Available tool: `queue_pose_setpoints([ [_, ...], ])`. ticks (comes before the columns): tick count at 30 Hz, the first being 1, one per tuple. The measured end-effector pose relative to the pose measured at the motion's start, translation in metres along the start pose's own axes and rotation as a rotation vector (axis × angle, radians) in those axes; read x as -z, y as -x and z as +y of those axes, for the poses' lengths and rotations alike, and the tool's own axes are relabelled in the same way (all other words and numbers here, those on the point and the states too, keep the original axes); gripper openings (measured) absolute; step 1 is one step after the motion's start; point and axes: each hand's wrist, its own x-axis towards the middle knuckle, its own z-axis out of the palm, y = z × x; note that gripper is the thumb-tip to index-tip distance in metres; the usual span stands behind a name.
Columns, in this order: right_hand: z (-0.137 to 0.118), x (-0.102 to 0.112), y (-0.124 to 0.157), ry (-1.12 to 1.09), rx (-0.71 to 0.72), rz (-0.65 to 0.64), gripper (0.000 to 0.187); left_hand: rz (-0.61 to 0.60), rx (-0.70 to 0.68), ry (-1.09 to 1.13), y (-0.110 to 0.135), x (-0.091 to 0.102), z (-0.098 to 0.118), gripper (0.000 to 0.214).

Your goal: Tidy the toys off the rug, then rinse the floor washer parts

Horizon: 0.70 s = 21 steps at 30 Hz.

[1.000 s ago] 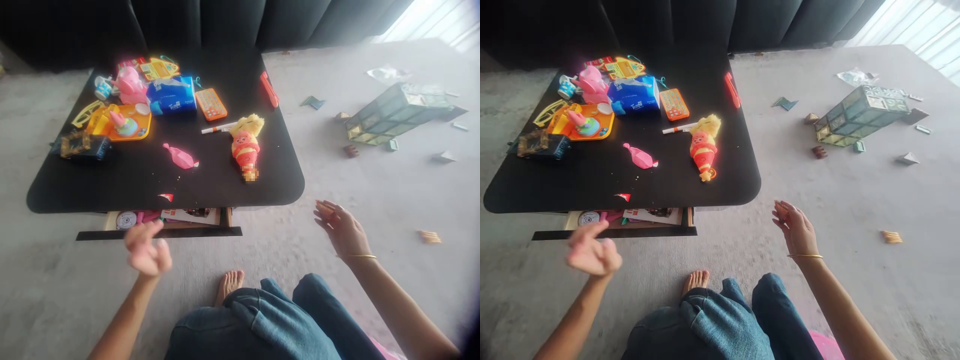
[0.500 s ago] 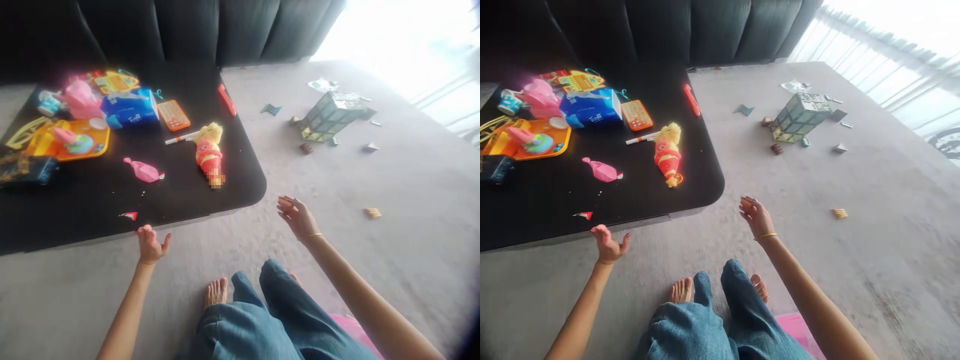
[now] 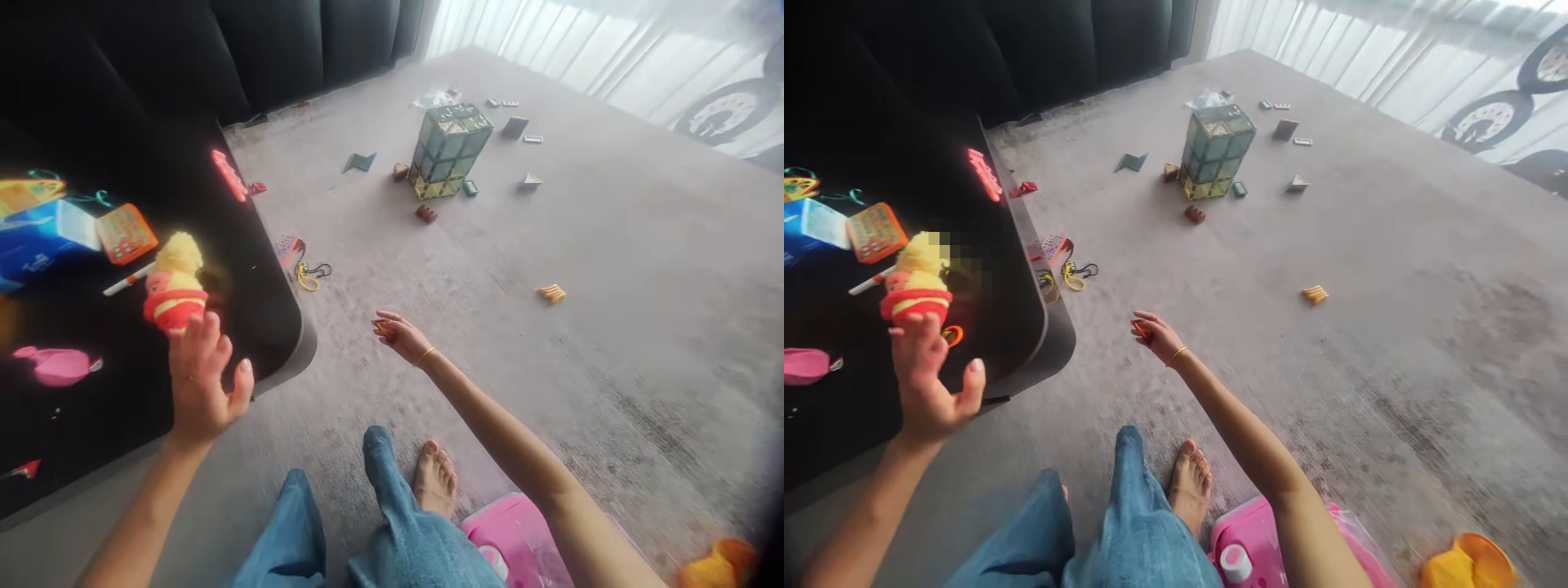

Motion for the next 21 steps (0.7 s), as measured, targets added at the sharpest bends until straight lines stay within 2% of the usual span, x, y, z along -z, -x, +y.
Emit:
queue_pose_setpoints([
  [3, 0.006, 0.035, -0.018, -0.035, -0.01, 0.035, 0.02, -0.087, -0.046, 0.081, -0.048, -0.023, 0.005, 0.078],
  [6, 0.007, 0.059, -0.03, -0.107, -0.013, 0.059, 0.025, -0.372, -0.151, 0.165, -0.071, -0.056, 0.028, 0.058],
  [8, 0.008, 0.073, -0.034, -0.113, 0.0, 0.082, 0.027, -0.615, -0.177, 0.222, -0.069, -0.081, 0.051, 0.05],
  [10, 0.011, 0.088, -0.037, -0.081, 0.014, 0.143, 0.025, -0.855, -0.144, 0.275, -0.059, -0.102, 0.074, 0.048],
  [13, 0.021, 0.109, -0.041, 0.016, 0.06, 0.285, 0.02, -1.195, 0.006, 0.281, -0.043, -0.121, 0.096, 0.05],
  [15, 0.028, 0.117, -0.048, 0.109, 0.115, 0.355, 0.022, -1.351, 0.131, 0.221, -0.043, -0.129, 0.099, 0.052],
  [17, 0.033, 0.12, -0.058, 0.264, 0.195, 0.387, 0.024, -1.409, 0.279, 0.151, -0.053, -0.144, 0.093, 0.053],
  [18, 0.035, 0.12, -0.063, 0.367, 0.241, 0.4, 0.024, -1.396, 0.385, 0.124, -0.06, -0.156, 0.088, 0.054],
  [21, 0.042, 0.121, -0.076, 0.683, 0.388, 0.451, 0.021, -1.246, 0.785, 0.047, -0.086, -0.209, 0.062, 0.054],
])
